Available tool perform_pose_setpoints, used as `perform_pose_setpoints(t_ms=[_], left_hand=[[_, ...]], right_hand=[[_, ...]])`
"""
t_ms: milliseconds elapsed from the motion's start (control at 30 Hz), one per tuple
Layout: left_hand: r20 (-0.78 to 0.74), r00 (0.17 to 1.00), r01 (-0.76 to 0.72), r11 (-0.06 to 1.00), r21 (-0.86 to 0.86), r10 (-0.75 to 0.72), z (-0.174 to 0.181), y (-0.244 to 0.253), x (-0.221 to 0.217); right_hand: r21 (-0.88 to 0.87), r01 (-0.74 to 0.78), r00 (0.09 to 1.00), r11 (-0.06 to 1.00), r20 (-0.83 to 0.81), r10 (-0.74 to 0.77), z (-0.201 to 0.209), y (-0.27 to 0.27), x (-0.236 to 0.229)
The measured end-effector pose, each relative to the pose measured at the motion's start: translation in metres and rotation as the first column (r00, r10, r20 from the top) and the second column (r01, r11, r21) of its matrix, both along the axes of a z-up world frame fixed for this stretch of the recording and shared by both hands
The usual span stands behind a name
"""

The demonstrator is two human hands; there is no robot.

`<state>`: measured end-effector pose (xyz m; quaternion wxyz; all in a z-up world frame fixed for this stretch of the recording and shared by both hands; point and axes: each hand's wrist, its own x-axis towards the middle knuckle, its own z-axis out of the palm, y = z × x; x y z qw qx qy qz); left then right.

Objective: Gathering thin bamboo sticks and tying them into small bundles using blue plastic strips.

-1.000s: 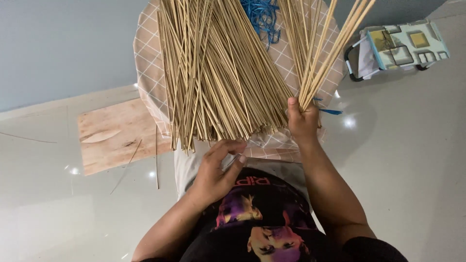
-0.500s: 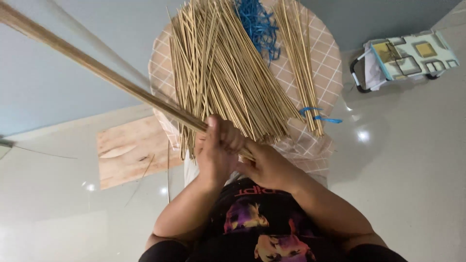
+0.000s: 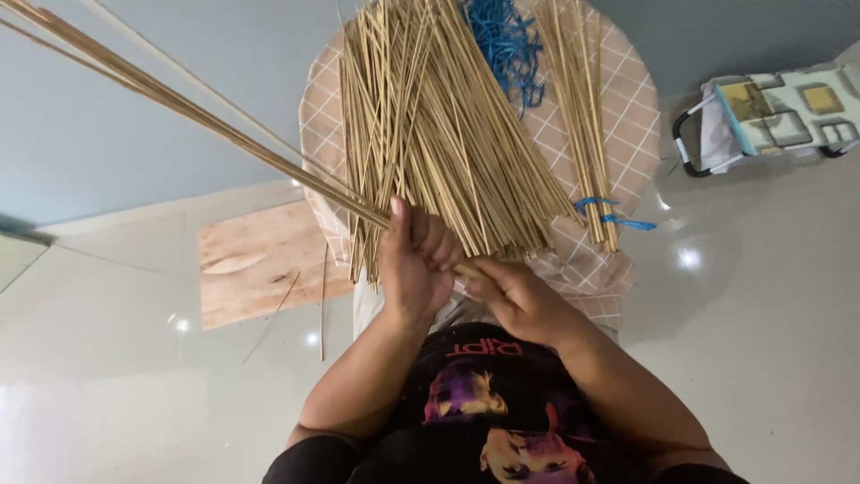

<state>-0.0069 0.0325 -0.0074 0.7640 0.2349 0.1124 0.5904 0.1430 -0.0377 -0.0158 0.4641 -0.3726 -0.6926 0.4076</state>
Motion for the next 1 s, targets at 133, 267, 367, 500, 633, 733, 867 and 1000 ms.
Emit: perform_pose_setpoints(t_ms=[133,267,367,500,633,733,867,1000], left_hand=[[0.006,0.997,-0.077,0.994,0.080,0.076,-0.018,0.000,0.017],[-0.052,0.999,-0.010,1.000,0.003,0.010,-0.016,-0.007,0.015],[0.014,0.999,-0.036,0.998,-0.057,0.037,-0.007,-0.004,0.009],[0.003,0.995,-0.096,0.995,-0.022,0.096,-0.017,-0.010,0.031],[0.100,0.993,-0.064,0.997,0.030,0.061,-0.017,-0.014,0.035],[0.140,0.986,-0.099,0.992,0.080,0.088,-0.033,-0.015,0.029],[0.166,0.984,-0.088,0.985,0.145,0.064,-0.042,-0.014,0.018],[-0.016,0.990,-0.113,0.851,0.513,0.141,-0.053,-0.002,0.003]], right_hand=[[0.072,0.105,0.992,0.992,0.062,-0.110,-0.017,0.001,-0.005],[0.120,0.119,0.989,0.986,0.070,-0.128,-0.028,0.001,-0.005],[0.184,0.246,0.963,0.952,-0.156,-0.219,-0.043,0.009,-0.011],[0.064,0.475,0.711,0.878,-0.615,-0.340,-0.022,0.014,-0.044],[0.068,0.423,0.751,0.904,-0.585,-0.307,-0.036,0.018,-0.032],[0.171,0.276,0.936,0.946,-0.271,-0.224,-0.024,0.007,-0.032],[0.180,0.189,0.972,0.965,0.108,-0.210,-0.019,-0.007,-0.015],[0.113,-0.020,0.996,0.993,0.090,0.010,0.001,-0.008,-0.012]])
